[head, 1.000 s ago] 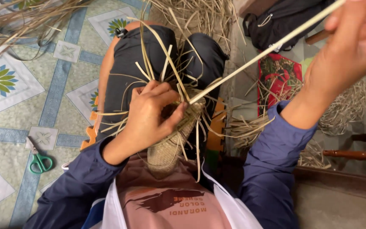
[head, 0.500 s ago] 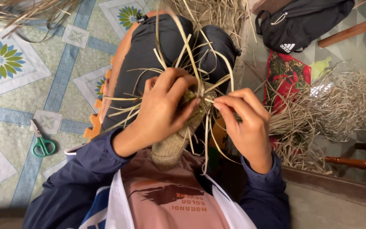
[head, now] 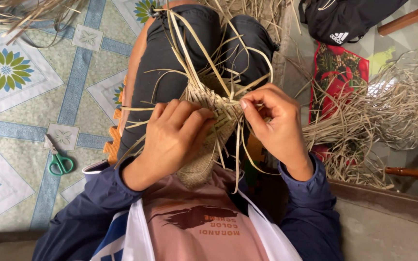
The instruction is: Weaving dried plant fibers together to create a cylindrical object, possibly a basket or container.
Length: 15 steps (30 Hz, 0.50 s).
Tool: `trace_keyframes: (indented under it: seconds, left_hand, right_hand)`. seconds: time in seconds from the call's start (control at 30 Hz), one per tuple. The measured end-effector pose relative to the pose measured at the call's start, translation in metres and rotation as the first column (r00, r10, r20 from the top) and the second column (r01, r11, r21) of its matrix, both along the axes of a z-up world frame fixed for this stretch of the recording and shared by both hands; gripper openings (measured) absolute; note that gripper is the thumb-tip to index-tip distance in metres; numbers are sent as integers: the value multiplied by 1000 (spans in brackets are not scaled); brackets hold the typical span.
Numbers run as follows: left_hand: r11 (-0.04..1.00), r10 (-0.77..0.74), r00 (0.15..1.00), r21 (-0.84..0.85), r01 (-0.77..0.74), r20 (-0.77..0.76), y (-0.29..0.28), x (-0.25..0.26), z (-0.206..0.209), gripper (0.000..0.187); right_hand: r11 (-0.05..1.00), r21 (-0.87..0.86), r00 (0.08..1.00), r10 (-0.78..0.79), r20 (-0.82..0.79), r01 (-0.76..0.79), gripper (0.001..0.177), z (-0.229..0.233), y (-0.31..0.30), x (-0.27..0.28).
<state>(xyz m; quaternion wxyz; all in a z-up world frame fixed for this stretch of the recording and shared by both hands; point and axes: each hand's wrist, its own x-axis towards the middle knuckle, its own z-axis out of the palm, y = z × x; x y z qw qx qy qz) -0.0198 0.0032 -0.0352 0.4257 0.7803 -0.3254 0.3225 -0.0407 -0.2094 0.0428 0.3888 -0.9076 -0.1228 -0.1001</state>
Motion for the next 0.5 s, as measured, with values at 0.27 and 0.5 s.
trace_keyframes:
  seconds: [0.27, 0.5]
  left_hand:
    - [993, -77, 996, -88, 73, -45, 1, -2, 3, 9]
    - [993, -103, 993, -63, 99, -58, 2, -3, 4, 16]
  right_hand:
    - [999, -32, 1000, -3, 25, 3, 1, 1, 1, 0]
    - [1000, 11, 999, -1, 53, 1, 3, 2, 3, 1]
